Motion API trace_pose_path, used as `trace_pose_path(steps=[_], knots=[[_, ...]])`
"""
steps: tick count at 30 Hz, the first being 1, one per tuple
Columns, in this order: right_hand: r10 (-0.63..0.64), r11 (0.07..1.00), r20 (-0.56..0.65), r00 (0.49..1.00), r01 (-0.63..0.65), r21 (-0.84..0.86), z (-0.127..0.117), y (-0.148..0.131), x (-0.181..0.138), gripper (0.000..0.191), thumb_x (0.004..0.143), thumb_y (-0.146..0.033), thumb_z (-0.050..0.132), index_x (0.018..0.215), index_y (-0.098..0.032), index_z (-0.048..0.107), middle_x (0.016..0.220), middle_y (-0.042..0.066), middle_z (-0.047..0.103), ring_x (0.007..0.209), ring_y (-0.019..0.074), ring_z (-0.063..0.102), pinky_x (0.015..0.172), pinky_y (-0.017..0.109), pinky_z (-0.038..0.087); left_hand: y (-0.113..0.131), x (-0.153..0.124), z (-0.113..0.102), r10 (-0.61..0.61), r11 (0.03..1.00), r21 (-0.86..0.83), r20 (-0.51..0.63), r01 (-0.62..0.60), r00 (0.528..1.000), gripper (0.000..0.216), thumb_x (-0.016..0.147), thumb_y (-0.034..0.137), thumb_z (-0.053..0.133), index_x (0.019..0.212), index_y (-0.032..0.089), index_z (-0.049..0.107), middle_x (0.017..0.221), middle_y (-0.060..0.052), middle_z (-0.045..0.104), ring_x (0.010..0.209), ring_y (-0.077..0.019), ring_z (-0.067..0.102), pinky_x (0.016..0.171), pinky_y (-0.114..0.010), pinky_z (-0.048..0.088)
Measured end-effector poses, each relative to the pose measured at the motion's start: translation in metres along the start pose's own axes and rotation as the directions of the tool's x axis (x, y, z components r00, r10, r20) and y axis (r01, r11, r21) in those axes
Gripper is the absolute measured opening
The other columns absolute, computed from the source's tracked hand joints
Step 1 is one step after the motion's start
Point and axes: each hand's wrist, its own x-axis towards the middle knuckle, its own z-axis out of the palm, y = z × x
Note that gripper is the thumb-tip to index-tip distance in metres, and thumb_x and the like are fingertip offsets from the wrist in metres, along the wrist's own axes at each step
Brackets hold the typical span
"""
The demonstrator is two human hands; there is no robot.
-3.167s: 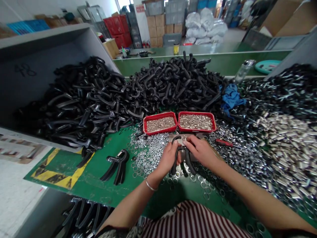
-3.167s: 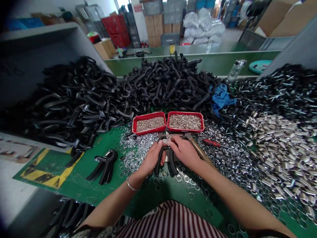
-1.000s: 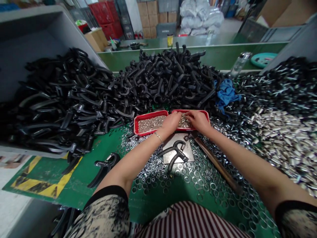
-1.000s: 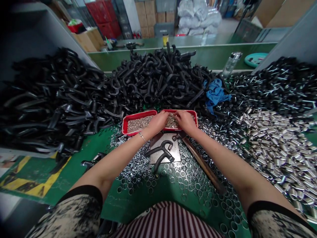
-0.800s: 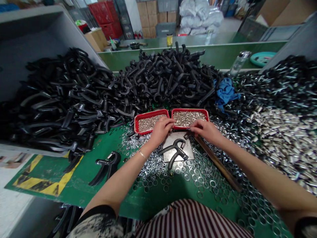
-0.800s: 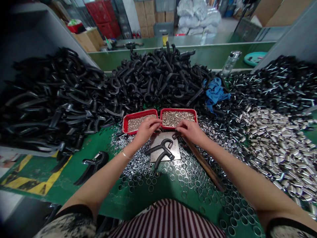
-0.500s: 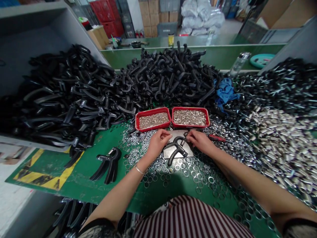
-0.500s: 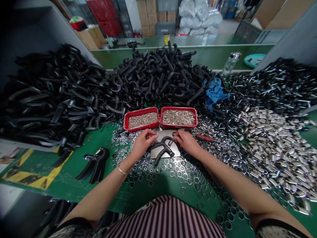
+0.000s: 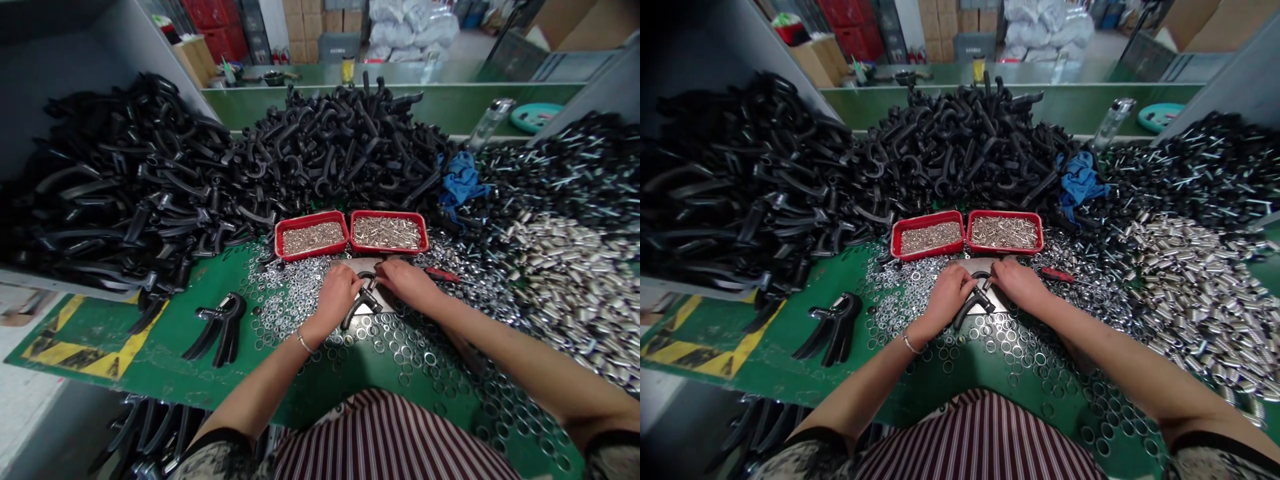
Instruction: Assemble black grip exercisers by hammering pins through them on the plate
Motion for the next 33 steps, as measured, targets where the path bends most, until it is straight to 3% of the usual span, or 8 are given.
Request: trace_pose_path(steps=[3,7,13,17,20,26,30,33], knots=[[0.174,0.982,-0.082,0.981,-0.179,-0.061,-0.002,0.016,-0.017,0.026,0.096,-0.036,0.058,0.109,-0.015,0.059,0.106,0.018,0.066,0.100,0.0319,0.061,0.077,0.038,0.048,0.001,-0.002,0.000,0.026,0.997,0.066,0.033,-0.028,0.999,0.020,0.095,0.032,0.061,0.082,0.016,0.059,0.088,-0.006,0.061,0.092,-0.0215,0.057,0.089,-0.036,0.044],[0.303,0.947,-0.017,0.953,-0.303,-0.103,0.006,0.030,-0.034,0.025,0.093,-0.041,0.058,0.091,-0.016,0.059,0.094,0.017,0.066,0.087,0.0310,0.063,0.071,0.038,0.047,0.003,0.003,-0.002,0.153,0.957,0.232,0.108,-0.174,0.982,0.021,0.098,0.031,0.054,0.090,0.013,0.062,0.094,-0.010,0.062,0.096,-0.0250,0.057,0.091,-0.040,0.044],[0.319,0.925,-0.123,0.940,-0.281,0.257,0.009,0.027,-0.043,0.016,0.092,-0.036,0.052,0.090,-0.020,0.052,0.085,0.010,0.064,0.081,0.0266,0.062,0.071,0.036,0.046,0.008,0.003,-0.010,0.372,0.835,0.286,0.338,-0.471,0.865,0.033,0.104,0.030,0.038,0.102,0.013,0.066,0.102,-0.012,0.065,0.103,-0.0262,0.059,0.095,-0.042,0.044],[0.305,0.840,-0.103,0.947,-0.217,0.497,-0.005,0.015,-0.060,0.025,0.099,-0.037,0.046,0.114,-0.018,0.049,0.088,0.007,0.068,0.072,0.0225,0.065,0.068,0.034,0.048,0.011,-0.023,-0.013,0.327,0.873,0.277,0.277,-0.401,0.904,0.044,0.101,0.041,0.046,0.130,0.010,0.057,0.136,-0.016,0.058,0.123,-0.0315,0.051,0.106,-0.047,0.039],[0.222,0.899,-0.101,0.970,-0.164,0.406,-0.013,0.009,-0.069,0.030,0.102,-0.038,0.041,0.121,-0.018,0.051,0.104,0.013,0.070,0.084,0.0262,0.069,0.073,0.037,0.051,0.011,-0.039,-0.011,0.290,0.895,0.273,0.244,-0.352,0.925,0.046,0.100,0.027,0.045,0.143,0.011,0.045,0.151,-0.016,0.046,0.133,-0.0314,0.044,0.112,-0.049,0.034],[0.129,0.938,-0.048,0.991,-0.106,0.329,-0.026,0.003,-0.076,0.032,0.103,-0.037,0.038,0.121,-0.017,0.057,0.109,0.014,0.072,0.091,0.0275,0.071,0.078,0.041,0.056,0.005,-0.043,-0.005,0.137,0.971,0.177,0.146,-0.162,0.980,0.050,0.094,0.027,0.056,0.143,0.019,0.047,0.142,-0.015,0.050,0.131,-0.0331,0.045,0.110,-0.052,0.035],[0.094,0.930,-0.179,0.979,-0.022,0.367,-0.030,-0.015,-0.071,0.036,0.104,-0.038,0.039,0.128,-0.017,0.056,0.117,0.015,0.070,0.099,0.0280,0.070,0.084,0.042,0.056,0.001,-0.042,0.001,0.078,0.993,0.085,0.086,-0.085,0.993,0.080,0.089,0.030,0.063,0.154,0.012,0.020,0.134,-0.020,0.052,0.125,-0.0352,0.048,0.108,-0.055,0.036],[0.025,0.934,-0.074,0.997,0.004,0.356,-0.022,-0.020,-0.062,0.035,0.103,-0.035,0.039,0.124,-0.016,0.059,0.114,0.016,0.071,0.092,0.0278,0.071,0.077,0.042,0.056,-0.001,-0.044,0.005,0.065,0.994,0.086,0.073,-0.071,0.995,0.087,0.089,0.029,0.063,0.156,0.011,0.011,0.132,-0.021,0.053,0.123,-0.0356,0.049,0.107,-0.056,0.035]])
